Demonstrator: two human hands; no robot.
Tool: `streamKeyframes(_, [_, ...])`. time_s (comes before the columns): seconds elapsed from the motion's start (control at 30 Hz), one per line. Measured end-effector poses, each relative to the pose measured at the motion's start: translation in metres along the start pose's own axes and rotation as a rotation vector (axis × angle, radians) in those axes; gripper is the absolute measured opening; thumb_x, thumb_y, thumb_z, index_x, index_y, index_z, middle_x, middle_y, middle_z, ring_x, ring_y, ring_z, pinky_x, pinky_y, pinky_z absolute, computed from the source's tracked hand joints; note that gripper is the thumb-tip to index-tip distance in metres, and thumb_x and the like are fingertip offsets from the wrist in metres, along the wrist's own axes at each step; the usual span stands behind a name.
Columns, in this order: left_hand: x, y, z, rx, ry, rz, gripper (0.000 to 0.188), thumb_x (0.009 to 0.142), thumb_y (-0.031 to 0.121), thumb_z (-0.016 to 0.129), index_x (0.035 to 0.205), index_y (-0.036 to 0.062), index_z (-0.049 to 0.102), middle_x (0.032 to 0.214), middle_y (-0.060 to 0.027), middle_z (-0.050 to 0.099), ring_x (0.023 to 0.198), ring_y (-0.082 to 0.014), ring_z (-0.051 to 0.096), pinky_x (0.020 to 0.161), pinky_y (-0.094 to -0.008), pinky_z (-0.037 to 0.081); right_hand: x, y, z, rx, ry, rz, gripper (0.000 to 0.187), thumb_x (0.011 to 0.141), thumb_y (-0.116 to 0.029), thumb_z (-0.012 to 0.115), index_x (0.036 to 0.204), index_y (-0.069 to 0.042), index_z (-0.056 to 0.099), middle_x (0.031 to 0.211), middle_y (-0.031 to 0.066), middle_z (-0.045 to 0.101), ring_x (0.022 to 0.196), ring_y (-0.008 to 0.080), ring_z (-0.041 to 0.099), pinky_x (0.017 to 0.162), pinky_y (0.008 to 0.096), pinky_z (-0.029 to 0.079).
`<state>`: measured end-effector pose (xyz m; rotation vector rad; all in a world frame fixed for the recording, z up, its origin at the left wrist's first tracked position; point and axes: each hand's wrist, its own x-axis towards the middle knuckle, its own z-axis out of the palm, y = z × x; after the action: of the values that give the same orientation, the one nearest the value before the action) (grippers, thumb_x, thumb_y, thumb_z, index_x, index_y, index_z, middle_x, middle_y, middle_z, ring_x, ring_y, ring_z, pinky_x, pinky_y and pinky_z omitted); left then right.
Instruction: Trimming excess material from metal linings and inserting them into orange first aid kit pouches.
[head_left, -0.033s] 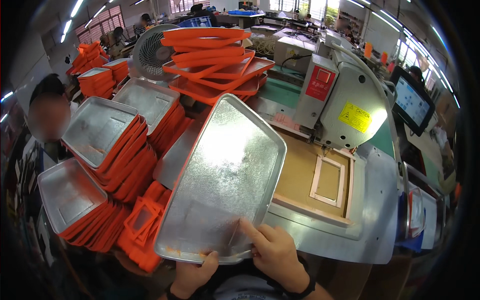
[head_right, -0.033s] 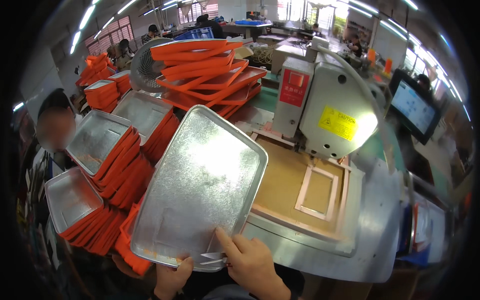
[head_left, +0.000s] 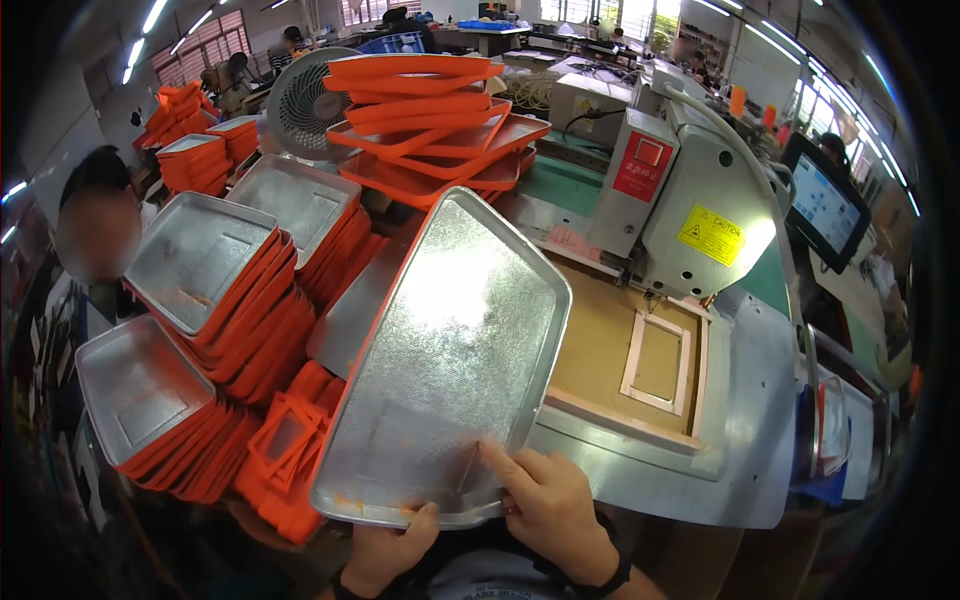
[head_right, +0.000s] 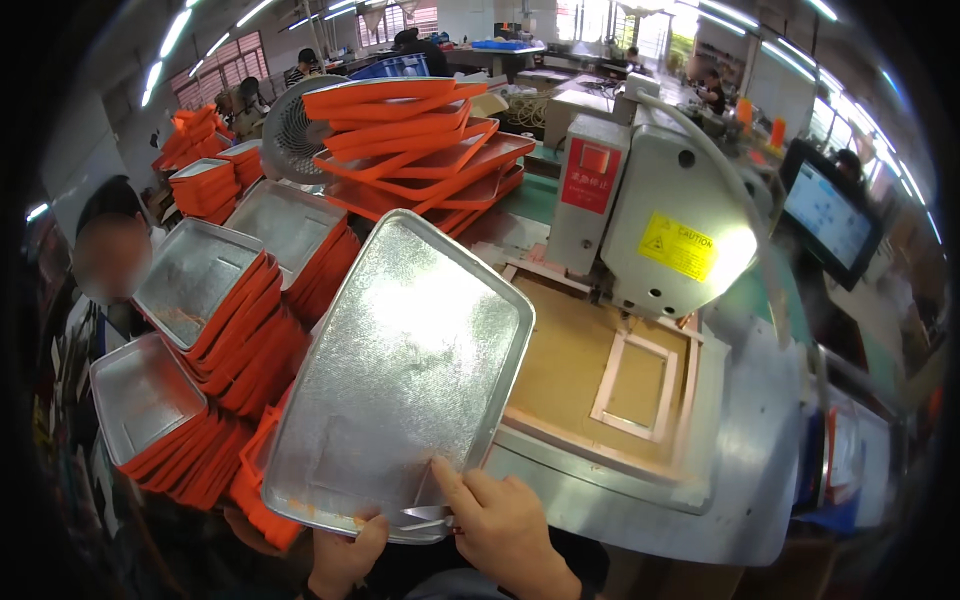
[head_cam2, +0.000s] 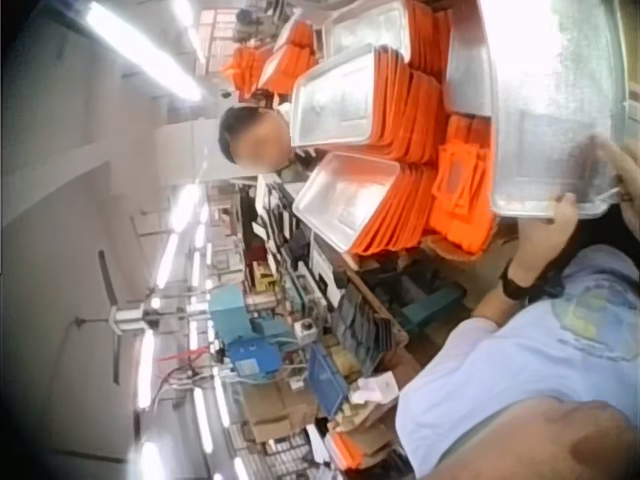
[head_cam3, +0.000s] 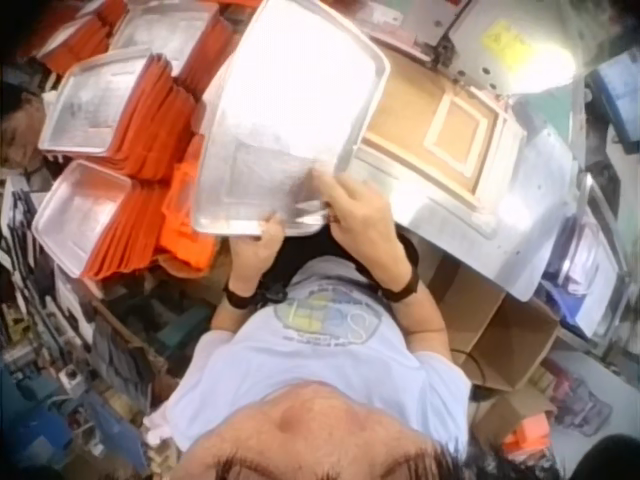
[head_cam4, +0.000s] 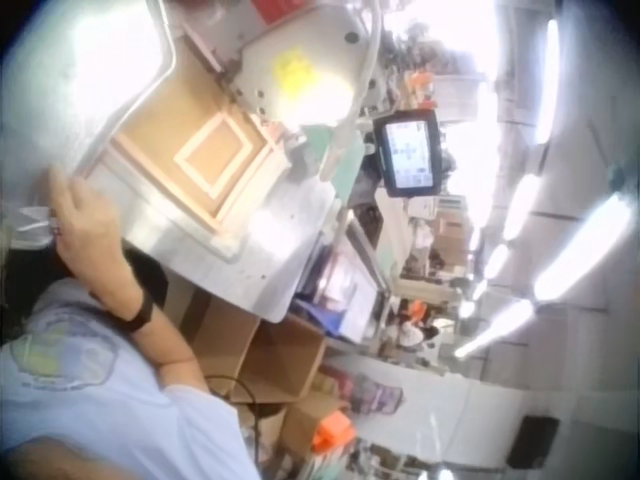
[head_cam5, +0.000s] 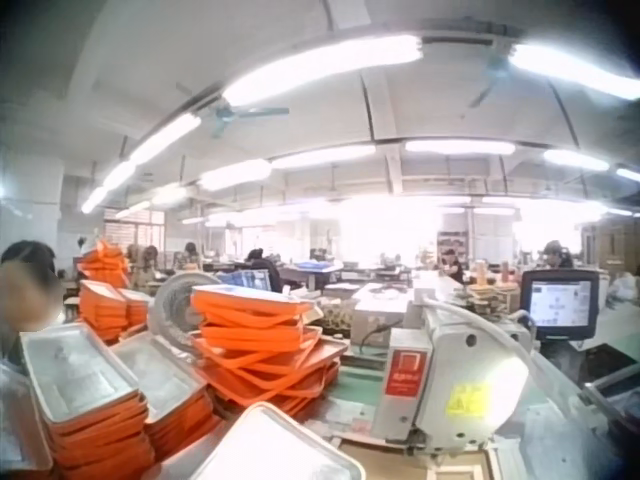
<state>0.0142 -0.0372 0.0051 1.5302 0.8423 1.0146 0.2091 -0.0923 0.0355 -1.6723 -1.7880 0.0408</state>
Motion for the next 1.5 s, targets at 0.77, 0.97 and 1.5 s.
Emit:
streamKeyframes(0.77, [-0.004, 0.004, 0.005, -0.011, 0.042, -0.083, 0.031, 0.080, 0.002, 0.067, 0.108, -0.0031, 0.056, 0.096, -0.0072, 0.063, 0.086, -0.0144, 0.060, 0.077, -0.0292, 0.049, 0.001, 0.005, -0.002, 0.149, 0.011, 0.014, 0.067, 0.059, 0.006, 0.061, 0.123, -0.012, 0.065, 0.072, 0.0035, 0.056, 0.062, 0.0250, 0.055, 0.057, 0.0360, 0.046])
streamKeyframes(0.97, [-0.004, 0.000, 0.002, 0.065, 0.001, 0.005, 0.022, 0.083, 0.002, 0.067, 0.102, -0.0036, 0.060, 0.093, -0.0076, 0.065, 0.081, -0.0146, 0.062, 0.073, -0.0280, 0.050, 0.001, 0.004, -0.004, 0.087, -0.009, 0.015, 0.064, 0.063, 0.002, 0.067, 0.125, -0.009, 0.062, 0.075, 0.0010, 0.057, 0.061, 0.0199, 0.056, 0.057, 0.0328, 0.044])
streamKeyframes(1.5, [-0.006, -0.002, 0.004, -0.014, 0.046, -0.062, 0.014, 0.083, 0.002, 0.067, 0.095, -0.0023, 0.063, 0.086, -0.0069, 0.065, 0.077, -0.0155, 0.063, 0.067, -0.0297, 0.050, -0.002, 0.006, -0.002, 0.147, 0.013, 0.058, 0.064, 0.060, -0.001, 0.068, 0.123, -0.008, 0.063, 0.073, 0.0005, 0.056, 0.061, 0.0191, 0.056, 0.057, 0.0313, 0.044])
